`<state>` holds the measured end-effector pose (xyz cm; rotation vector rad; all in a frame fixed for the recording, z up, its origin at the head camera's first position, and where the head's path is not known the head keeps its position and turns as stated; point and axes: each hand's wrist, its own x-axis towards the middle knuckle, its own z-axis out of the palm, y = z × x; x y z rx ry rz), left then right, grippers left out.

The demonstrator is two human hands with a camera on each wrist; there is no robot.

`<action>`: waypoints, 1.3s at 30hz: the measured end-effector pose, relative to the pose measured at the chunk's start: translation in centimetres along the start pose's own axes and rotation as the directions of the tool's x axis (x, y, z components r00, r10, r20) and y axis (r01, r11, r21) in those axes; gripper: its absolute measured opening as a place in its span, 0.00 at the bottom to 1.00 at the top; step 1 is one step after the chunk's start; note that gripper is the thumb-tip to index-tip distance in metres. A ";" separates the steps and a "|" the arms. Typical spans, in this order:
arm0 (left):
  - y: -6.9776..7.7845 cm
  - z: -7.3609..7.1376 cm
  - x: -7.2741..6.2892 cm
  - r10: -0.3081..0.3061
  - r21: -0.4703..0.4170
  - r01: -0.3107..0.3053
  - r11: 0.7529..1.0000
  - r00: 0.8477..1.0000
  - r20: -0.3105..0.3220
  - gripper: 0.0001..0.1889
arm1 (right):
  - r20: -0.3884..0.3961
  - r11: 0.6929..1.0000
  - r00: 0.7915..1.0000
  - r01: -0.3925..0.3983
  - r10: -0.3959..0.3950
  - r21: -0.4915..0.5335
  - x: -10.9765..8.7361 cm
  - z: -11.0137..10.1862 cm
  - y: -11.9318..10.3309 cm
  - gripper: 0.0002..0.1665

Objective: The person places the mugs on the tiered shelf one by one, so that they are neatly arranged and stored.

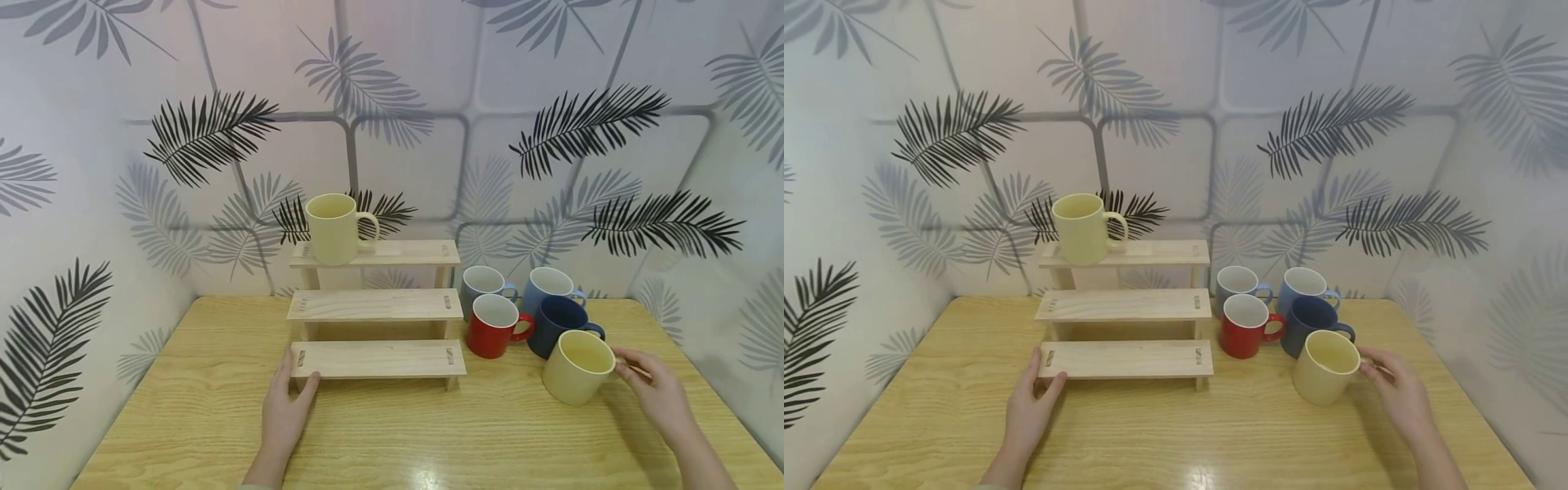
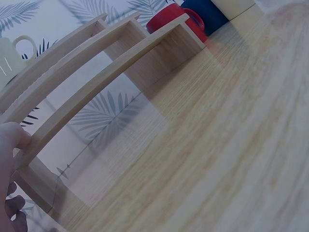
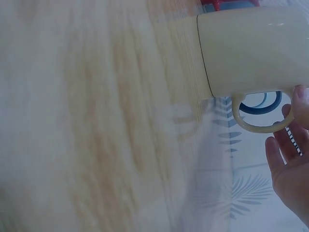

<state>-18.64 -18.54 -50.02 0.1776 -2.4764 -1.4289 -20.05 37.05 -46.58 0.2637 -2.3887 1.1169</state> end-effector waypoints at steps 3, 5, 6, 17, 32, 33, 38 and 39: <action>0.1 0.0 0.0 0.000 0.000 0.000 1.000 1.000 0.000 0.42 | 0.001 0.999 0.999 -0.043 0.043 0.026 0.0 0.0 0.3 0.14; 0.1 0.0 0.0 -0.002 0.000 0.002 1.000 1.000 0.000 0.42 | 0.008 0.996 0.997 -0.077 0.077 0.042 0.0 0.0 0.5 0.14; 0.1 0.0 0.0 -0.002 0.001 0.002 1.000 1.000 -0.001 0.42 | 0.013 0.994 0.996 -0.093 0.092 0.049 0.1 -0.1 0.5 0.14; 0.2 0.0 0.1 -0.011 0.007 0.011 1.000 1.000 -0.005 0.42 | 0.100 0.980 0.984 -0.158 0.146 0.121 -0.3 0.2 0.6 0.12; 0.0 0.1 0.1 -0.009 0.014 0.009 1.000 1.000 -0.002 0.42 | 0.054 0.793 0.984 -0.169 0.169 0.585 -1.5 1.9 -0.6 0.09; 0.0 0.1 0.1 -0.008 0.014 0.008 1.000 1.000 -0.002 0.42 | 0.048 0.790 0.983 -0.171 0.177 0.588 -1.5 2.0 -0.8 0.10; -0.1 0.1 0.1 -0.005 0.016 0.005 1.000 1.000 -0.011 0.42 | 0.022 0.825 0.975 -0.197 0.219 0.529 -1.4 2.6 -1.9 0.11; -0.1 0.1 0.1 -0.006 0.016 0.006 1.000 1.000 -0.012 0.42 | 0.019 0.834 0.975 -0.200 0.222 0.515 -1.3 2.7 -2.1 0.11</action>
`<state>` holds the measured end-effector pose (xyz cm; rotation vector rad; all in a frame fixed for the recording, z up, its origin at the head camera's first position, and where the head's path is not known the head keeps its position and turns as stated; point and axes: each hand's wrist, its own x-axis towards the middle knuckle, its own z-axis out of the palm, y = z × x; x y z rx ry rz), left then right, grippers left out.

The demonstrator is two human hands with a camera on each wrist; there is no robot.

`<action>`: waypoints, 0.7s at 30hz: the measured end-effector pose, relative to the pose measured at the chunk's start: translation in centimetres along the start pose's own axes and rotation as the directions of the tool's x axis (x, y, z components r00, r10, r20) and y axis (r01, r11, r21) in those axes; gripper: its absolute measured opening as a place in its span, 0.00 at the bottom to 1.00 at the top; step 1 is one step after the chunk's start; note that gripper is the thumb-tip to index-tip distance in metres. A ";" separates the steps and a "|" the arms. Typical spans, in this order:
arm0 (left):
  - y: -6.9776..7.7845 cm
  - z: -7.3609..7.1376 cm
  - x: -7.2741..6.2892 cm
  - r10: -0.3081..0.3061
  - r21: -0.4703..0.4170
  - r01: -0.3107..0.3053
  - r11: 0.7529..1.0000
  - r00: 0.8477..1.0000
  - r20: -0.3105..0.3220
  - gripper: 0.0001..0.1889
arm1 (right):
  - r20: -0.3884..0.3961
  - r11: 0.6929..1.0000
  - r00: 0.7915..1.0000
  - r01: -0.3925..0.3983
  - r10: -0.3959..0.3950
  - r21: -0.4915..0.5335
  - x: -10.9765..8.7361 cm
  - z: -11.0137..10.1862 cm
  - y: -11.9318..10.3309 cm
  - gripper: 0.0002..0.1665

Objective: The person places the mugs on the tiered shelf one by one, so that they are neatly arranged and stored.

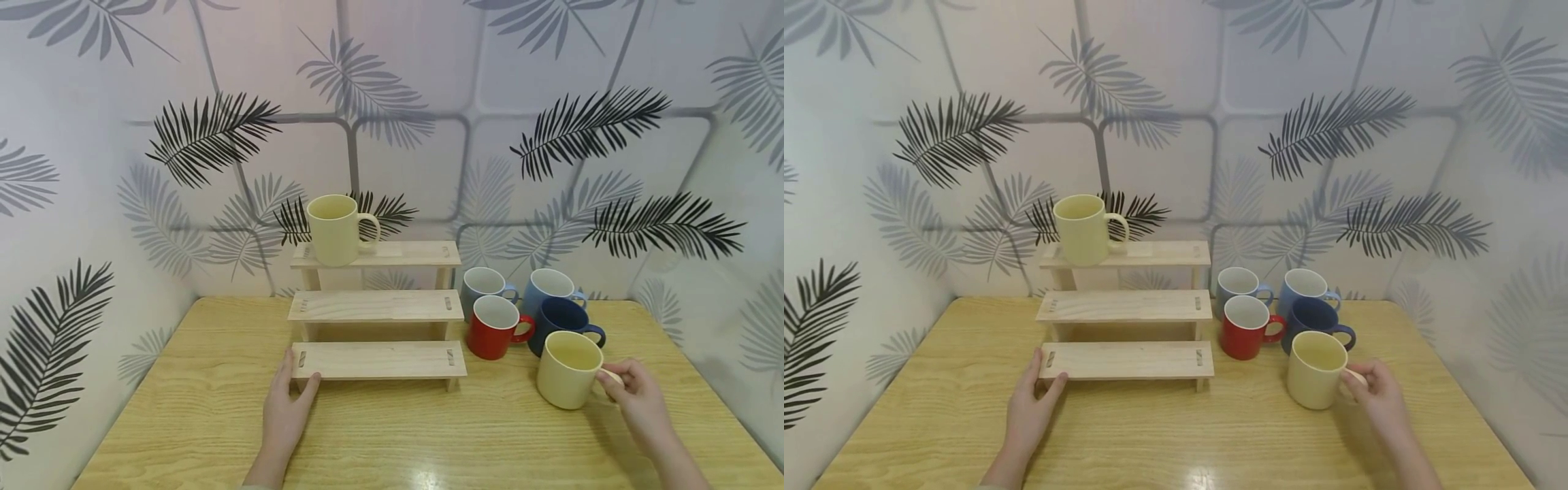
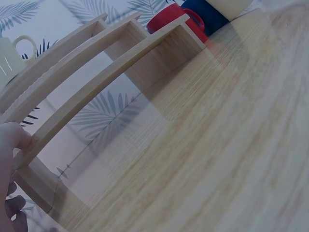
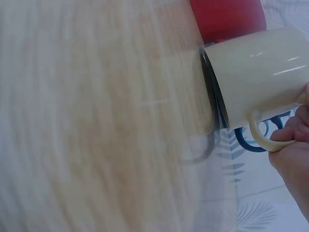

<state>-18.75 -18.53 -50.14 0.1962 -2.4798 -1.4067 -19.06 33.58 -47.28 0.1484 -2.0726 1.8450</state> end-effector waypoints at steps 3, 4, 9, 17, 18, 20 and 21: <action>-0.1 0.0 0.0 -0.002 -0.001 0.002 1.000 1.000 0.001 0.42 | -0.010 1.000 1.000 0.004 -0.005 -0.018 0.0 0.6 -0.5 0.11; -0.1 0.0 0.0 -0.004 -0.003 0.004 1.000 1.000 0.003 0.43 | -0.014 1.000 1.000 0.009 -0.009 -0.023 0.0 0.7 -0.6 0.11; 0.0 0.0 0.0 -0.008 -0.006 0.009 1.000 1.000 0.011 0.43 | -0.023 0.999 0.999 0.043 -0.043 -0.003 0.0 1.6 -1.3 0.06; 0.3 -0.1 -0.1 -0.008 -0.007 0.008 1.000 1.000 0.022 0.42 | 0.007 0.996 0.996 0.093 -0.094 0.015 0.1 3.2 -2.4 0.07; 0.3 -0.1 -0.1 -0.008 -0.007 0.008 1.000 1.000 0.022 0.42 | 0.007 0.996 0.996 0.091 -0.091 0.000 0.1 3.4 -2.6 0.07; 0.2 -0.1 -0.1 -0.006 -0.004 0.006 1.000 1.000 0.021 0.42 | -0.001 0.996 0.997 0.080 -0.080 -0.038 0.1 3.8 -3.1 0.07; 0.2 -0.1 -0.1 -0.004 -0.003 0.005 1.000 1.000 0.020 0.42 | -0.004 0.995 0.997 0.076 -0.077 -0.059 0.2 4.0 -3.4 0.07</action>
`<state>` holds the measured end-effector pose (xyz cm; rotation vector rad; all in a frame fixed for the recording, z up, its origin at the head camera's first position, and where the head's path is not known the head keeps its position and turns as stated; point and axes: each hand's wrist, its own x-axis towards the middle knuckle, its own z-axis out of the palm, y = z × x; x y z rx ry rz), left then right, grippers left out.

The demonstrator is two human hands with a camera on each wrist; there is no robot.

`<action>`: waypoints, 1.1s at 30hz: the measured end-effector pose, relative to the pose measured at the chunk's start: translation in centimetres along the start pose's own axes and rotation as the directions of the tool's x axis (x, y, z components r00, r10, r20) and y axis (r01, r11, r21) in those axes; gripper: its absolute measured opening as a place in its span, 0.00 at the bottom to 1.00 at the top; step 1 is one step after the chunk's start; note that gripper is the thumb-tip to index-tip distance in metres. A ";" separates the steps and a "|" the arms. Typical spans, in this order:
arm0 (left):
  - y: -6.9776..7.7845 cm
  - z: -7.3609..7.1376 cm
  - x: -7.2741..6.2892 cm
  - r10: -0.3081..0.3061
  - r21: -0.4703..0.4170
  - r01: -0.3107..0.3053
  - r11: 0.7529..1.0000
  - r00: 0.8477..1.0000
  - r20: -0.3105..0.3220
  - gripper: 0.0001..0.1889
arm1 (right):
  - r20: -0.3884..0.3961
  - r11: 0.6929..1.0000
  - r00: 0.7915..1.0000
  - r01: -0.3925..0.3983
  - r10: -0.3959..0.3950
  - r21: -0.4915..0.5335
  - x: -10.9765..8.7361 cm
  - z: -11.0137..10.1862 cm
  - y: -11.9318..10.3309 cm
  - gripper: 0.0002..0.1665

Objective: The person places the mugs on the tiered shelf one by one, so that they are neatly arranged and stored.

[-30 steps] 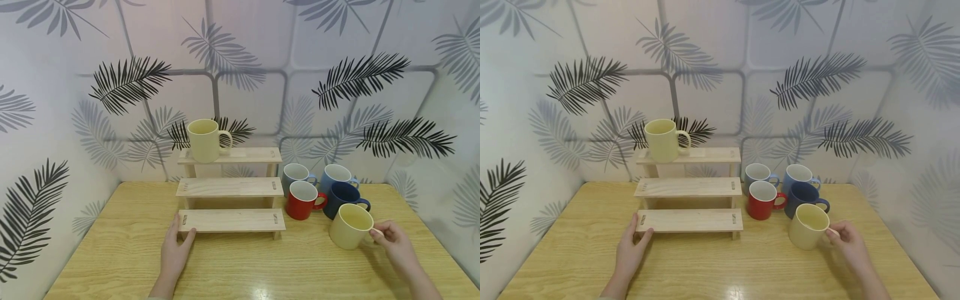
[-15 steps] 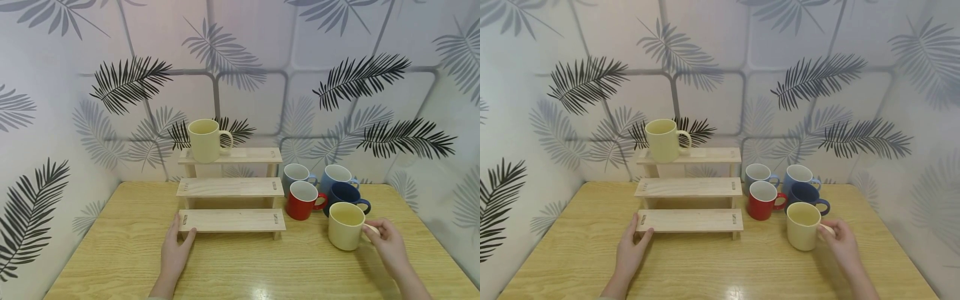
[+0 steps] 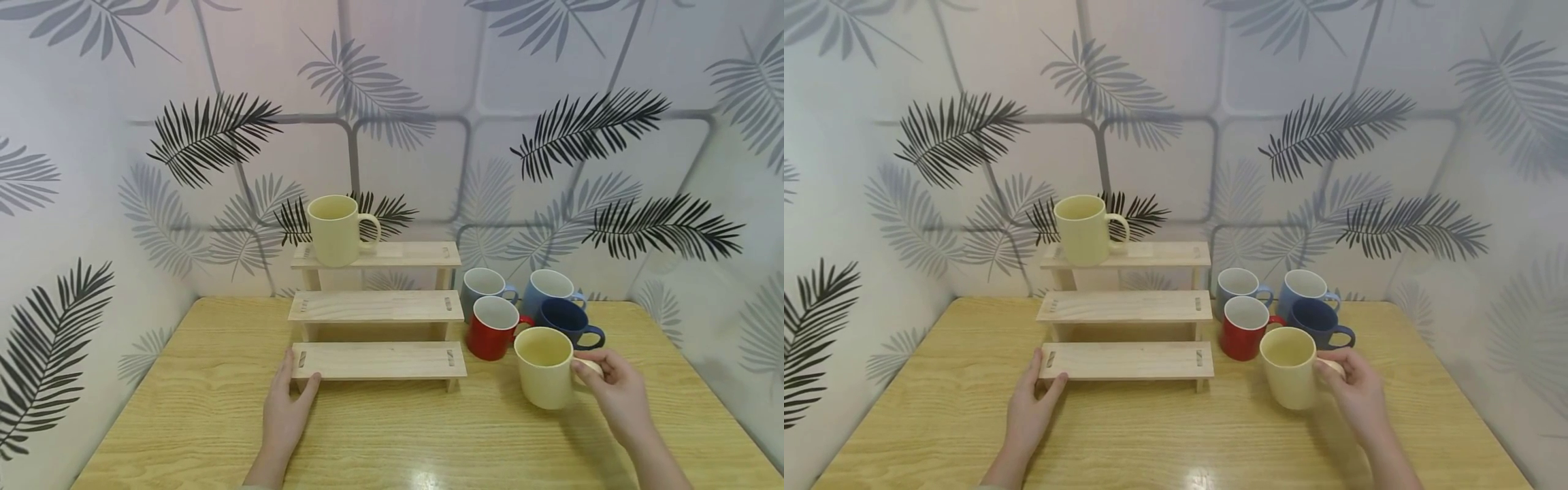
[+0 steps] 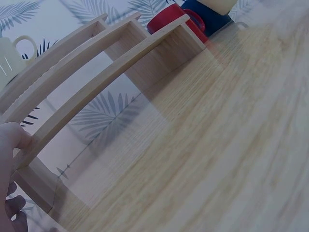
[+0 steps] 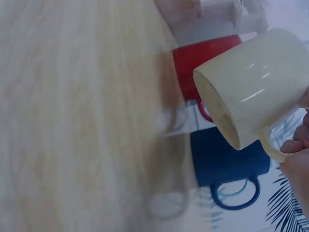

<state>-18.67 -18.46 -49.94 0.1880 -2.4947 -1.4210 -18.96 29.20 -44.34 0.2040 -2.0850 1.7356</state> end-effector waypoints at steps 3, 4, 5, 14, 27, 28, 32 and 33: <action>-0.1 0.0 0.1 0.005 0.002 -0.005 1.000 1.000 -0.004 0.42 | -0.003 0.999 1.000 -0.001 0.001 -0.039 0.4 0.6 -0.8 0.07; -0.1 0.0 0.1 0.007 0.003 -0.007 1.000 1.000 -0.006 0.42 | -0.006 0.999 1.000 0.004 -0.004 -0.043 0.5 0.9 -1.1 0.07; -0.2 0.1 0.1 0.008 0.003 -0.008 1.000 1.000 -0.007 0.42 | -0.004 0.999 1.000 0.009 -0.009 -0.034 0.7 1.2 -1.3 0.07; -0.2 0.1 0.1 0.017 -0.002 -0.017 1.000 1.000 -0.001 0.42 | 0.034 0.994 0.997 0.068 -0.065 -0.083 2.6 3.7 -3.7 0.09; -0.3 -0.1 0.0 0.009 0.005 -0.009 1.000 1.000 -0.010 0.42 | 0.044 0.987 0.987 0.156 -0.157 0.030 6.4 8.5 -7.1 0.11; -0.3 -0.1 0.0 0.009 0.005 -0.009 1.000 1.000 -0.009 0.42 | 0.042 0.986 0.985 0.165 -0.166 0.023 6.7 8.9 -7.4 0.11; -0.3 -0.1 0.1 0.013 0.002 -0.013 1.000 1.000 -0.009 0.42 | 0.030 0.980 0.980 0.195 -0.195 0.027 7.9 10.6 -8.4 0.11; -0.3 -0.1 0.1 0.013 0.002 -0.013 1.000 1.000 -0.009 0.42 | 0.025 0.979 0.979 0.203 -0.204 0.033 8.2 11.1 -8.6 0.10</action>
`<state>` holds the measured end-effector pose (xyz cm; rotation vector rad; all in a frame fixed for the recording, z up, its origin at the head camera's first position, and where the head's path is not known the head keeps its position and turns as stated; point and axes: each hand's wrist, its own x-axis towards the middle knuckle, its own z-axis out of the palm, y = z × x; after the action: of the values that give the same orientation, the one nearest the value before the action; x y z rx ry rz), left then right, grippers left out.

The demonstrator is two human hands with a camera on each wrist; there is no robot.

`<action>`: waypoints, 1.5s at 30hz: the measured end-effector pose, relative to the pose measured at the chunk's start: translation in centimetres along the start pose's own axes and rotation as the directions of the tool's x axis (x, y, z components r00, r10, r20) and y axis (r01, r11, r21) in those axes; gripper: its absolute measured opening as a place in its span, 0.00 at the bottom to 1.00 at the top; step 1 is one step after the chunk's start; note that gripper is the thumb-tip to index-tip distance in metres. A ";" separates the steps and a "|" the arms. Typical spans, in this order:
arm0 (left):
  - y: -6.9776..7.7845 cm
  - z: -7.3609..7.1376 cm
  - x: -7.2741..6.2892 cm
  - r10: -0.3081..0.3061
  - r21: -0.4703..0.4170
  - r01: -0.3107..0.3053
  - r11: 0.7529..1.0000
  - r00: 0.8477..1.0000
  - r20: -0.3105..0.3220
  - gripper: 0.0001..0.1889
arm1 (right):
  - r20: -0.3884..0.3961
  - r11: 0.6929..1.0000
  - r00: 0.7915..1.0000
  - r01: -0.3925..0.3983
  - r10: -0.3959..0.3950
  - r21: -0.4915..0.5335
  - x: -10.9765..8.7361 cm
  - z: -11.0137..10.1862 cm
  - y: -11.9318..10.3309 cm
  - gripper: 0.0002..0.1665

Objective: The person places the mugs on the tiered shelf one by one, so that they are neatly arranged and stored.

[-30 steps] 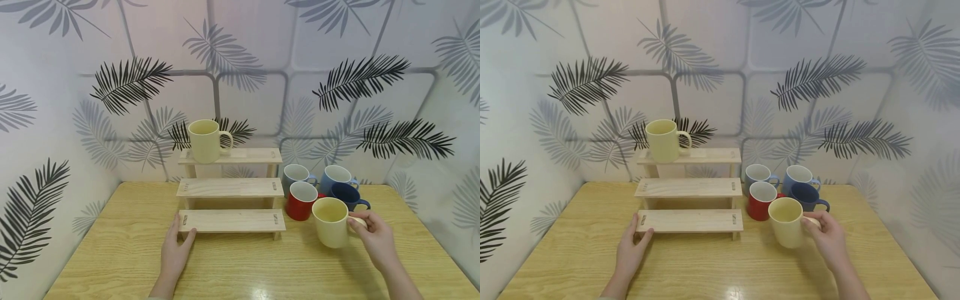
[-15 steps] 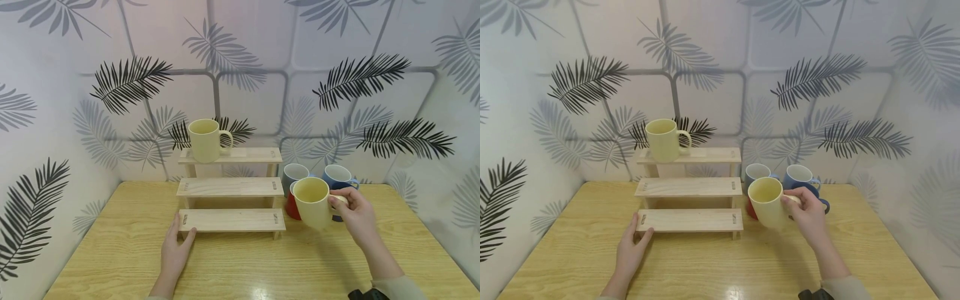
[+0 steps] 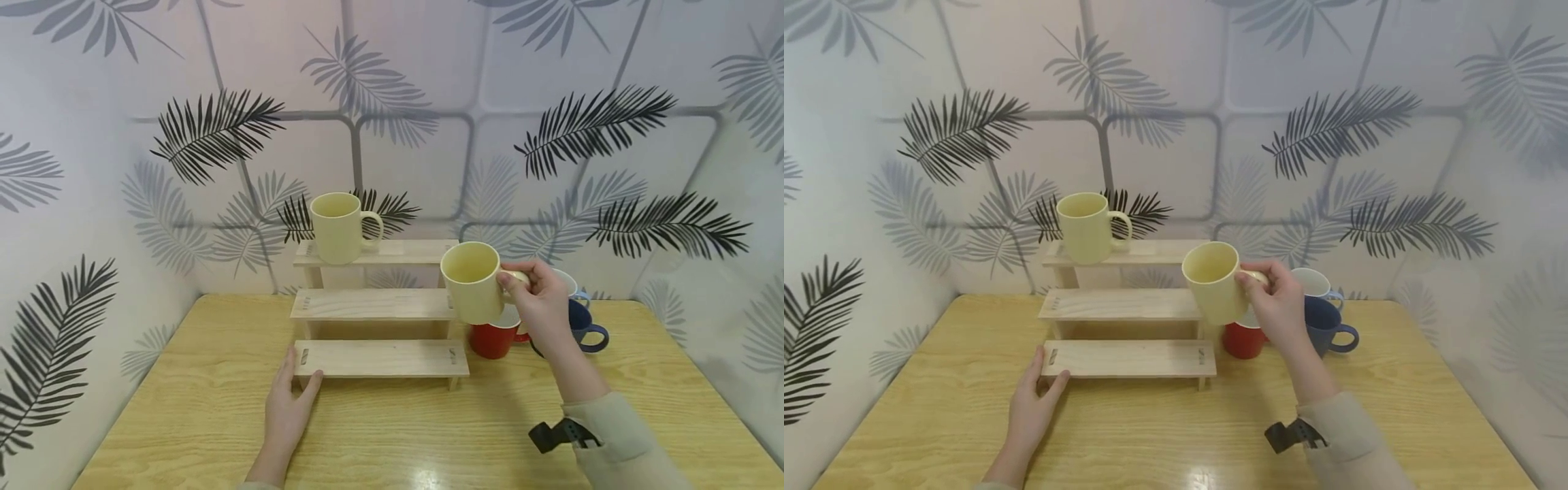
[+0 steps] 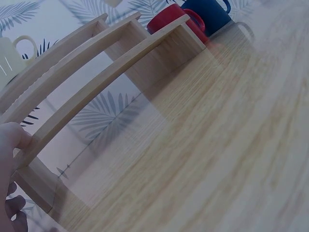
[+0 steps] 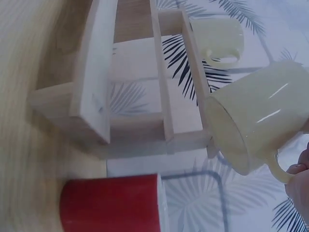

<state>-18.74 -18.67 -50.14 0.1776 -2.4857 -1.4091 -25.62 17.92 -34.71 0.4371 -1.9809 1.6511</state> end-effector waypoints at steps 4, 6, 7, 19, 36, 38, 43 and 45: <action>-0.1 0.0 0.1 -0.004 0.000 0.004 1.000 1.000 0.001 0.42 | -0.024 1.000 1.000 0.017 -0.017 0.020 1.5 1.6 -0.3 0.11; -0.1 0.0 0.1 -0.004 0.002 0.004 1.000 1.000 0.001 0.42 | -0.033 1.000 0.999 0.018 -0.018 0.011 2.3 2.3 -0.4 0.11; -0.1 0.0 0.1 -0.004 0.002 0.004 1.000 1.000 0.002 0.42 | -0.039 1.000 0.999 0.020 -0.020 -0.003 2.6 2.7 -0.4 0.11; -0.2 -0.1 0.1 0.001 -0.008 -0.001 1.000 1.000 0.007 0.42 | -0.080 0.999 0.996 0.042 -0.042 0.005 5.8 6.2 -0.4 0.10; -0.1 0.0 0.0 -0.013 -0.007 0.014 1.000 1.000 0.010 0.42 | -0.096 0.998 0.994 -0.059 0.058 -0.007 8.5 9.7 -0.2 0.13; -0.2 0.0 0.0 -0.013 -0.006 0.013 1.000 1.000 0.009 0.42 | -0.098 0.998 0.994 -0.055 0.054 -0.015 8.7 9.9 -0.2 0.13; -0.3 0.1 0.1 -0.004 -0.007 0.005 1.000 1.000 0.005 0.42 | -0.096 0.998 0.994 -0.061 0.058 -0.027 9.1 10.4 0.3 0.12; -0.3 0.1 0.1 -0.001 -0.007 0.001 1.000 1.000 0.002 0.42 | -0.097 0.997 0.993 -0.073 0.070 -0.025 9.2 10.6 0.5 0.11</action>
<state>-18.84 -18.78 -50.42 0.1760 -2.4824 -1.4198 -35.33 8.44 -31.08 0.2740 -1.9670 1.6537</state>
